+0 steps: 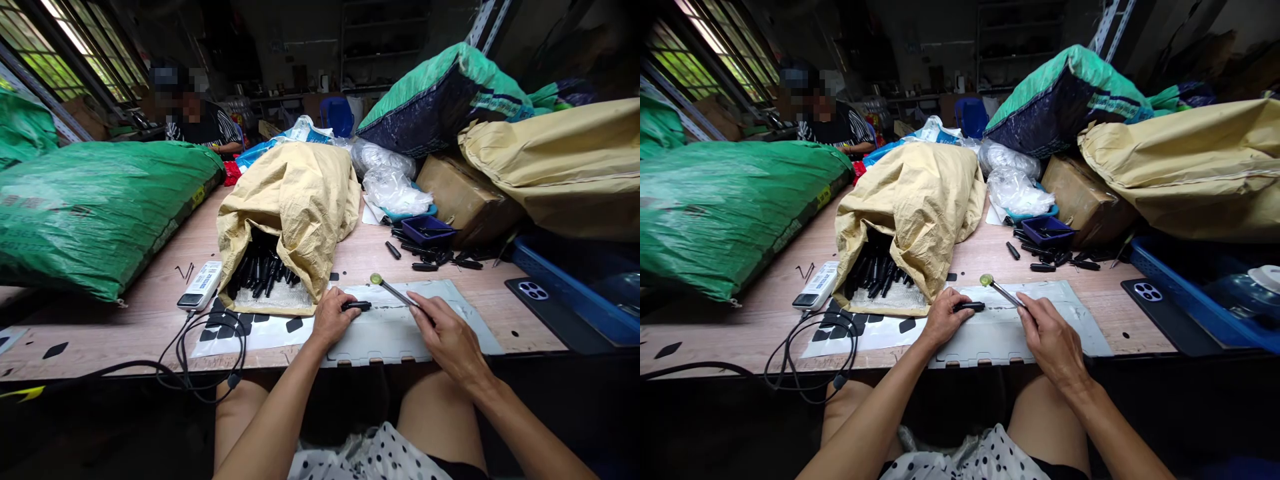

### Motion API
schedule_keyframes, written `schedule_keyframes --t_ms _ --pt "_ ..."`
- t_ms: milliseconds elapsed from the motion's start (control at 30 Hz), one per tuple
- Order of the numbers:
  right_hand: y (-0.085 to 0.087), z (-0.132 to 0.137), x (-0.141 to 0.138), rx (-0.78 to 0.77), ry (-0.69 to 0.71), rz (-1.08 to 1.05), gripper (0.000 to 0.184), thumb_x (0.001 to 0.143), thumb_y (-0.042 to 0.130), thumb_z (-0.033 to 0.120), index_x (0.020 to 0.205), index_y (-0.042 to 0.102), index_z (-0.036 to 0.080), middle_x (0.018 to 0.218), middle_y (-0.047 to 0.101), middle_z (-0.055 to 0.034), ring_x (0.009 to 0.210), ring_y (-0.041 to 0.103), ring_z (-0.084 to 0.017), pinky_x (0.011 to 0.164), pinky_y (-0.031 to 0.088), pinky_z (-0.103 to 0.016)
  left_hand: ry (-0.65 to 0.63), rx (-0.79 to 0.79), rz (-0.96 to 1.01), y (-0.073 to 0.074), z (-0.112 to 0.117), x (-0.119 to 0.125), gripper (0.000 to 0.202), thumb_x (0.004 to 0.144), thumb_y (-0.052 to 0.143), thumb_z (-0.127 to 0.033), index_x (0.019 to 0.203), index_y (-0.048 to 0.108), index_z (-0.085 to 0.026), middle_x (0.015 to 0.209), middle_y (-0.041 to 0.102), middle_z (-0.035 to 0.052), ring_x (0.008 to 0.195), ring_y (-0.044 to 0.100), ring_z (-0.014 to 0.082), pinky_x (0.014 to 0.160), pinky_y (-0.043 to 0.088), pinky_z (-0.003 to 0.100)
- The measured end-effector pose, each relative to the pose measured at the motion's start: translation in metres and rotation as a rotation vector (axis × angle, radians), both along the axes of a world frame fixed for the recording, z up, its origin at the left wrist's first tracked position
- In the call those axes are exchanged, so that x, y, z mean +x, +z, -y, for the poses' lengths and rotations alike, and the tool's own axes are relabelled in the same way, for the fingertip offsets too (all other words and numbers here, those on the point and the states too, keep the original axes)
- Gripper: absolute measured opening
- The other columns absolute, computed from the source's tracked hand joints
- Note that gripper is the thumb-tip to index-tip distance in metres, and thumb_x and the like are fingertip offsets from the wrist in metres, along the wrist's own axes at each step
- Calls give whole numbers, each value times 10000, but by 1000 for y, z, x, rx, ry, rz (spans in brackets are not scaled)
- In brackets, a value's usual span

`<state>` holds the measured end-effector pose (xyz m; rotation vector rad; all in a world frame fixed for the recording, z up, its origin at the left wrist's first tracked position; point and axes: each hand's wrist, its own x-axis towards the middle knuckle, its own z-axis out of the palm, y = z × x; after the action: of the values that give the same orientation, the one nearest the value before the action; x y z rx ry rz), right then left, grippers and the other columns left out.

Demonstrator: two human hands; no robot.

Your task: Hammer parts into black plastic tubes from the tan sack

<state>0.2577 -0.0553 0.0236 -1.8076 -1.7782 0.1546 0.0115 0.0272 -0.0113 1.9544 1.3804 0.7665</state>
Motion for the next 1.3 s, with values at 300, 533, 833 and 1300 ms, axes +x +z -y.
schedule_keyframes --t_ms 300,533,833,1300 --pt "-39 -66 18 64 -93 239 293 986 515 330 1145 741 235 970 652 -63 914 569 -217 779 414 -349 1 12 -5 2 1 0 188 791 782 -195 970 752 -247 951 624 4 960 553 198 848 435 328" --pt "-54 -72 10 122 -176 302 271 980 528 324 1160 714 242 1019 630 -66 947 505 -225 782 313 -352 -2 17 -21 6 3 1 181 790 769 -190 961 742 -243 963 625 7 950 547 199 842 433 330" --pt "-48 -73 5 82 -188 381 250 968 511 308 1106 699 217 1045 608 -87 959 466 -235 766 264 -354 -10 34 -25 4 1 0 140 832 762 -251 969 739 -238 974 638 20 972 556 214 875 440 344" --pt "-45 -72 2 65 -205 377 248 974 507 313 1110 692 218 1047 601 -87 967 466 -239 768 263 -358 -354 -647 36 -55 167 -21 329 788 786 -450 1044 795 -244 908 771 29 850 699 235 779 520 323"
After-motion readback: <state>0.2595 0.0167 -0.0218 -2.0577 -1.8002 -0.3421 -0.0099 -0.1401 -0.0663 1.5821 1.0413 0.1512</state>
